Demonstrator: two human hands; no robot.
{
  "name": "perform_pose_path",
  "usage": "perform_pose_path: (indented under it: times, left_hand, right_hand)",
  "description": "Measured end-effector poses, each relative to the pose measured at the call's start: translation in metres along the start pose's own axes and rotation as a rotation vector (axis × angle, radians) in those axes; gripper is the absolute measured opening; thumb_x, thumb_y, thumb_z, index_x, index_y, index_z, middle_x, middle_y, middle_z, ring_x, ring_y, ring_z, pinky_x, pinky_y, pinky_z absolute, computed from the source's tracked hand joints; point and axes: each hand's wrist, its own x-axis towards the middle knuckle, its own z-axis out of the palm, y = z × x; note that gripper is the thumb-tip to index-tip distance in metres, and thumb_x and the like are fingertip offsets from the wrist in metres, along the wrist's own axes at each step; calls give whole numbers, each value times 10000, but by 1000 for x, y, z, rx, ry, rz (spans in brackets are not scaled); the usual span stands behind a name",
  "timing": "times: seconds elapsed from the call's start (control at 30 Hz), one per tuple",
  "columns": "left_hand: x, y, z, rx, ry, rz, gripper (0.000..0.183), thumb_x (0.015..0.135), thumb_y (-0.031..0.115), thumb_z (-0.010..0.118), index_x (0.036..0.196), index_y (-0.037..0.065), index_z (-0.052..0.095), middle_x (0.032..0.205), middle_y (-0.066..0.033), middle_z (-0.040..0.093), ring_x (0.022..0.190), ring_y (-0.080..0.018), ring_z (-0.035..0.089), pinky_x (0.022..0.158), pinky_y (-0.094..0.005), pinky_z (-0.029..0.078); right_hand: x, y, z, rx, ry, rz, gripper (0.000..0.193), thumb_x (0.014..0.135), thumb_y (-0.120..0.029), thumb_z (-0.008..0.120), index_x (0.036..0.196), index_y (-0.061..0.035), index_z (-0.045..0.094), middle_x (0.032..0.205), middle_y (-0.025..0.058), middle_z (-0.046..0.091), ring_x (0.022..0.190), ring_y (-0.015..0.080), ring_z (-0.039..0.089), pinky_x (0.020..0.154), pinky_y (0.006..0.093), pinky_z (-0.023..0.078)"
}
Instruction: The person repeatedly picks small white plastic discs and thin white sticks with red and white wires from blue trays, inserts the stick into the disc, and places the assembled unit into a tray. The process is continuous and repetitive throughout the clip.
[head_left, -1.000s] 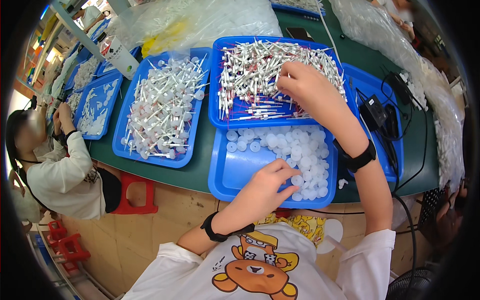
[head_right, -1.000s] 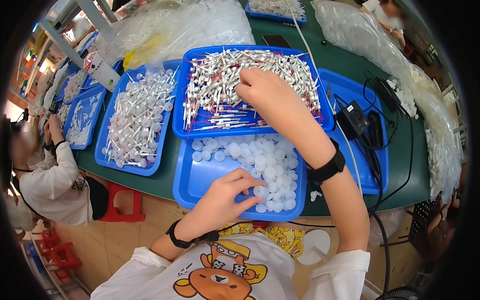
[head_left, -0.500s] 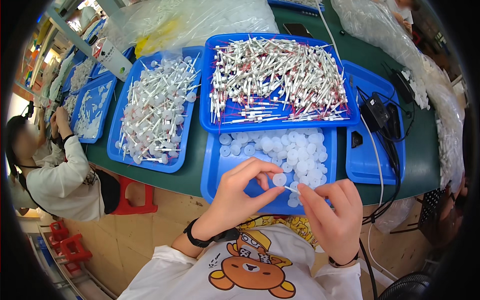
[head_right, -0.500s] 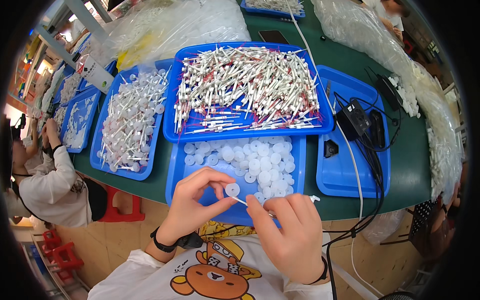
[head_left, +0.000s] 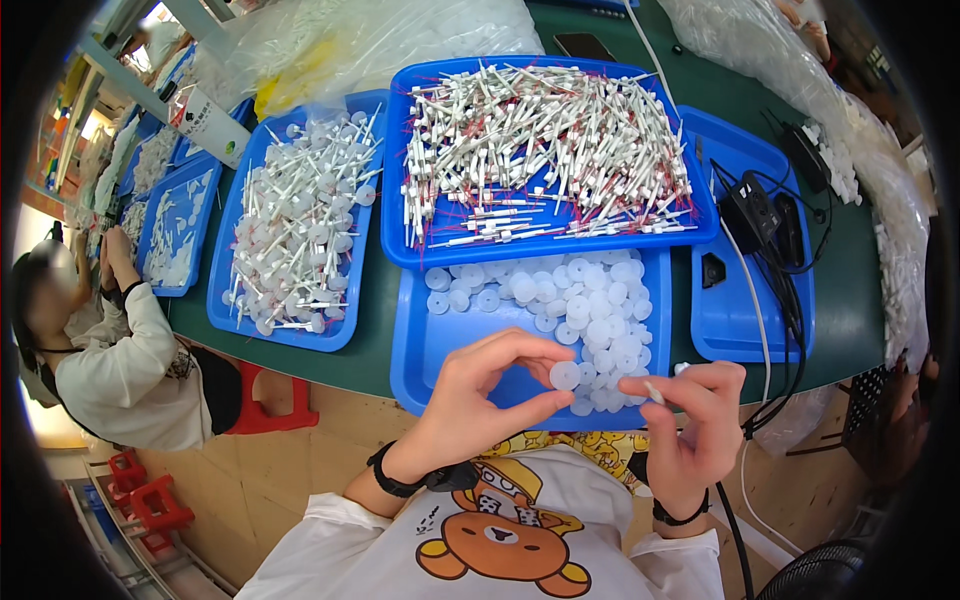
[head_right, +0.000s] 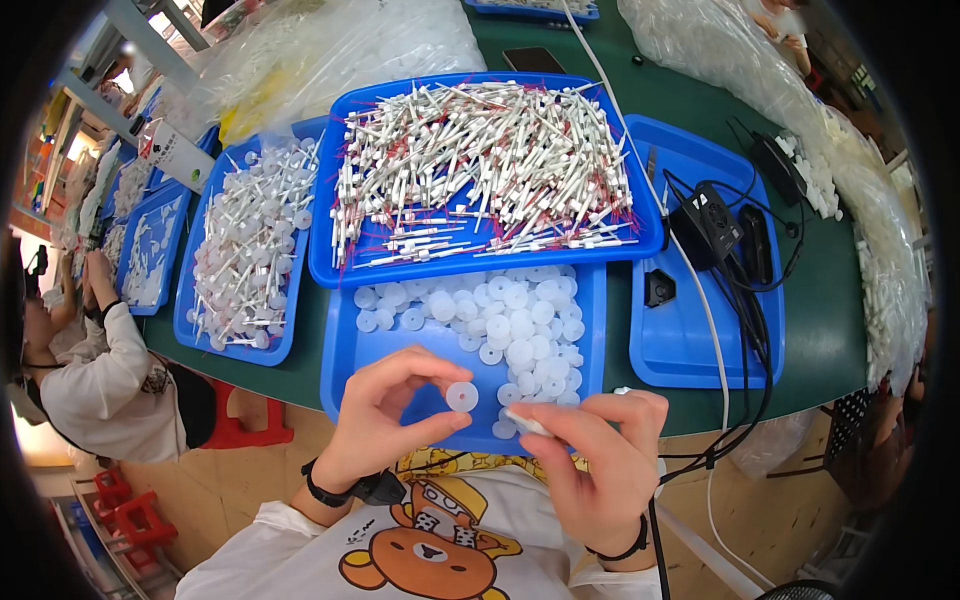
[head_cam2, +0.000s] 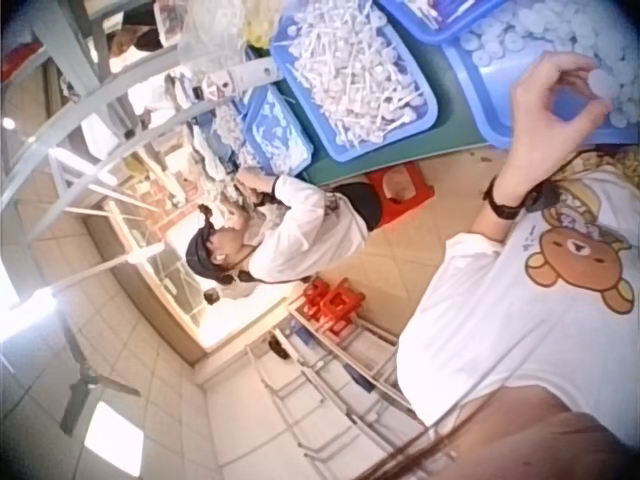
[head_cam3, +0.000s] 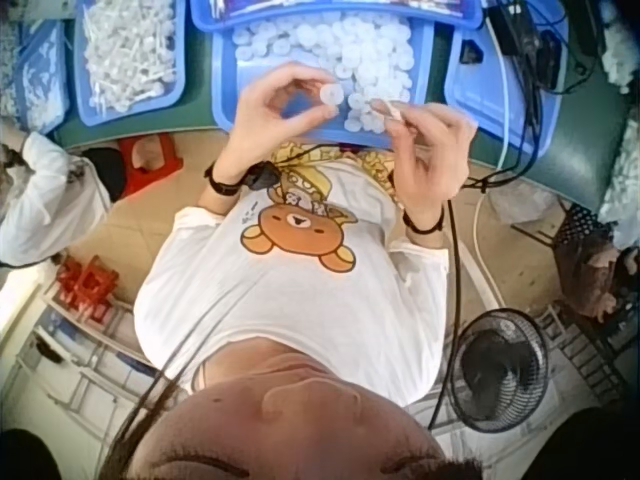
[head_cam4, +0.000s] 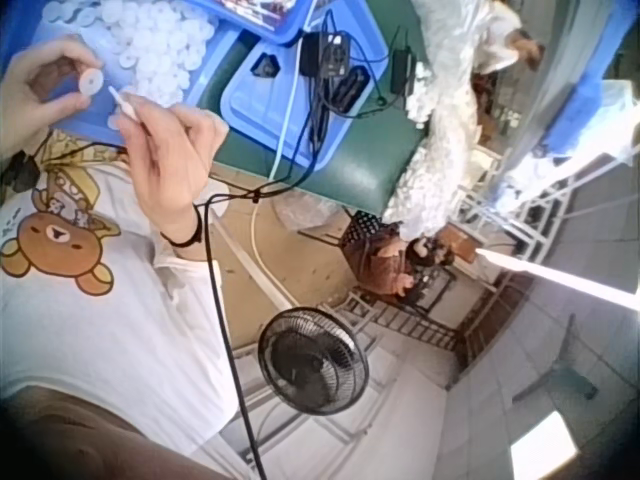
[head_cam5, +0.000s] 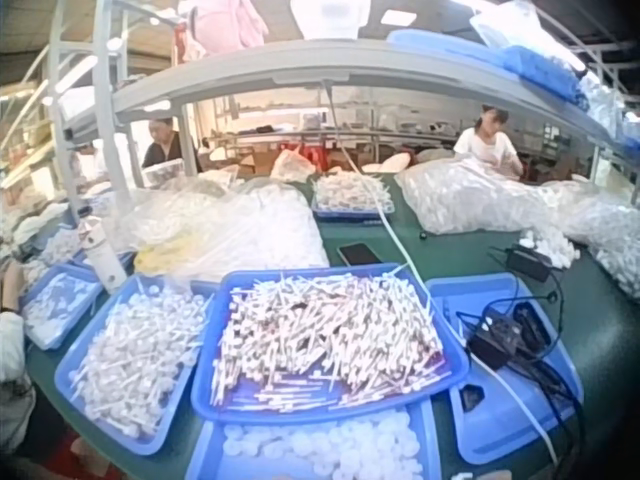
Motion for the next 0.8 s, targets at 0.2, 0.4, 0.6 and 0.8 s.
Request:
perform_pose_path:
  times: [0.2,0.4,0.6,0.8]
  left_hand:
    - [-3,3,9,-94,-61,22,368,844,-32,790,1193,-3,674,1165,-121,705,1080,-200,678,956,-337,535]
    - [-12,4,15,-132,-85,-4,342,865,22,798,1185,3,679,1184,-113,721,1105,-196,690,965,-322,541]
    - [-16,3,16,-114,-89,18,358,855,35,815,1184,2,679,1160,-104,724,1073,-182,690,933,-309,543]
    - [-15,1,16,-117,-47,40,356,844,46,830,1167,8,687,1143,-95,727,1036,-172,693,893,-301,545]
  right_hand:
    - [-14,-6,12,905,200,291,221,1004,-150,671,1063,-15,505,981,292,738,719,251,690,718,383,585]
    - [-4,-26,32,1195,279,470,313,1040,-230,623,1177,-75,388,974,141,679,763,236,685,714,393,586]
    - [-7,-25,39,1189,320,423,283,1054,-195,593,1203,-68,388,930,109,639,794,240,694,740,413,612]
    - [-16,-18,40,1296,268,446,228,1068,-156,549,1193,-70,378,995,216,671,883,345,716,792,465,614]
